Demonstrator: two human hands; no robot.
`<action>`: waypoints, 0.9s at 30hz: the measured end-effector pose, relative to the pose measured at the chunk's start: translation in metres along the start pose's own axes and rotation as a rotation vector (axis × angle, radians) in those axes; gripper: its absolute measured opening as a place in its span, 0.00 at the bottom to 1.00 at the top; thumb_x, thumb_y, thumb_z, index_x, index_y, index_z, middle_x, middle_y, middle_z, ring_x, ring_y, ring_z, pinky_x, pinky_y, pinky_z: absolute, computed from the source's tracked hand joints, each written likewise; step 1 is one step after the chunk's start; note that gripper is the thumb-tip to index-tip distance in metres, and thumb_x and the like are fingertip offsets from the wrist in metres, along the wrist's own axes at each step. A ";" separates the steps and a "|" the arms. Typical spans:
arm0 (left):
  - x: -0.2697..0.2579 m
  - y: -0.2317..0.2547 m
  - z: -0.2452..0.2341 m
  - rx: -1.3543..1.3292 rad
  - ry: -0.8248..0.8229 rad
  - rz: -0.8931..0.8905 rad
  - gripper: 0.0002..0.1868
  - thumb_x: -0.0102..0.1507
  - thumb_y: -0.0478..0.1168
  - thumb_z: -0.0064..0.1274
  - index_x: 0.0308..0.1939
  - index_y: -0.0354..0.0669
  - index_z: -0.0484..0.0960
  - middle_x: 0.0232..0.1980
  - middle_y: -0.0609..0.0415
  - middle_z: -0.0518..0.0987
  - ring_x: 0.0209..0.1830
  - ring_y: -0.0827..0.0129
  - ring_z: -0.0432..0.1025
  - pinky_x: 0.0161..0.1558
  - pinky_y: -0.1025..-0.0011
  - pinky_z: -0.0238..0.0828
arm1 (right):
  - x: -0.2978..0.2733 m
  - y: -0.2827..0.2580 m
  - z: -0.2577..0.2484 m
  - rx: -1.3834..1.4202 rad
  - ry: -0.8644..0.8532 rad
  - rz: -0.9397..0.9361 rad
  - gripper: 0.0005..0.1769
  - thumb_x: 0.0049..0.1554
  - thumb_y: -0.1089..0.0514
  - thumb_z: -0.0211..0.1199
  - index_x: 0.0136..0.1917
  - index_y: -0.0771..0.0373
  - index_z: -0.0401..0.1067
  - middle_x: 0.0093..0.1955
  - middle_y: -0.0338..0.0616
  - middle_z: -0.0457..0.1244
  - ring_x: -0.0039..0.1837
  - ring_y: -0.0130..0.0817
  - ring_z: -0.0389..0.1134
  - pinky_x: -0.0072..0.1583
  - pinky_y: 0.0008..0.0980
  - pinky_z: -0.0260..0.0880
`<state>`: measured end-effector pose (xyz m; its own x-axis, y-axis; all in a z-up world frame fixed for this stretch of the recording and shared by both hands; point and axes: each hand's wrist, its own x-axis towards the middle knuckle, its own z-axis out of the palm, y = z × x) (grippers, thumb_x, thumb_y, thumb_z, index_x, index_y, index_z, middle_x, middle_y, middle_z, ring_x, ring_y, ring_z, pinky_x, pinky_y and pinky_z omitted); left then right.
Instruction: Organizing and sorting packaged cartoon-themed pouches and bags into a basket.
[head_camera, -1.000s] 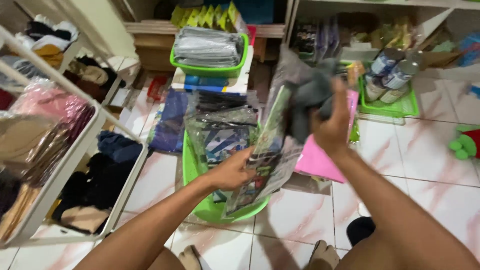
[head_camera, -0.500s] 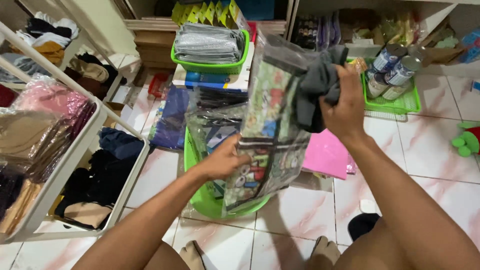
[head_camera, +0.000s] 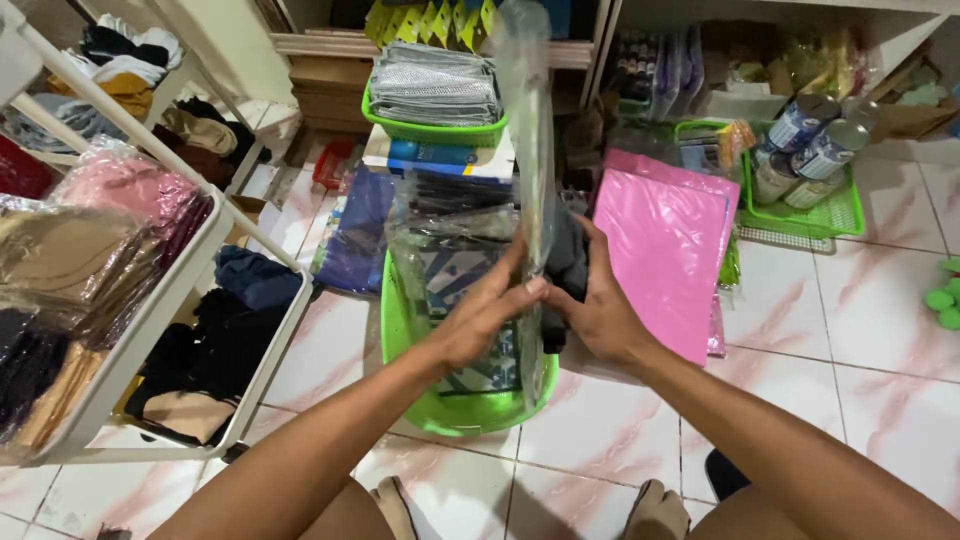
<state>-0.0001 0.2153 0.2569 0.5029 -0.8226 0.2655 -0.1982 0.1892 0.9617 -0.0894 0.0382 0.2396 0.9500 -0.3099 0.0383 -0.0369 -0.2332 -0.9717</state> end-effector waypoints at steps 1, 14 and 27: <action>-0.003 -0.003 0.002 -0.001 -0.001 -0.002 0.46 0.70 0.52 0.47 0.82 0.32 0.42 0.84 0.42 0.50 0.84 0.58 0.46 0.79 0.64 0.41 | 0.002 0.001 -0.004 0.000 0.000 0.002 0.47 0.56 0.50 0.66 0.80 0.56 0.44 0.61 0.50 0.61 0.54 0.42 0.69 0.56 0.41 0.69; 0.022 -0.030 -0.044 0.255 0.491 -0.226 0.29 0.64 0.49 0.60 0.65 0.42 0.71 0.56 0.48 0.75 0.53 0.64 0.73 0.54 0.64 0.77 | 0.044 0.043 -0.099 0.733 0.048 0.209 0.21 0.50 0.63 0.51 0.58 0.63 0.62 0.47 0.67 0.67 0.47 0.57 0.72 0.53 0.52 0.74; 0.018 -0.036 -0.063 -0.292 0.354 -0.090 0.15 0.67 0.35 0.54 0.57 0.40 0.76 0.50 0.55 0.83 0.45 0.72 0.76 0.45 0.67 0.78 | 0.054 0.020 -0.128 0.499 0.424 -0.162 0.23 0.55 0.59 0.67 0.62 0.64 0.70 0.52 0.40 0.67 0.53 0.37 0.69 0.58 0.37 0.71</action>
<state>0.0694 0.2276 0.2314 0.7737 -0.6185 0.1376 0.0794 0.3101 0.9474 -0.0784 -0.1013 0.2516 0.7238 -0.6657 0.1817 0.3402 0.1151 -0.9333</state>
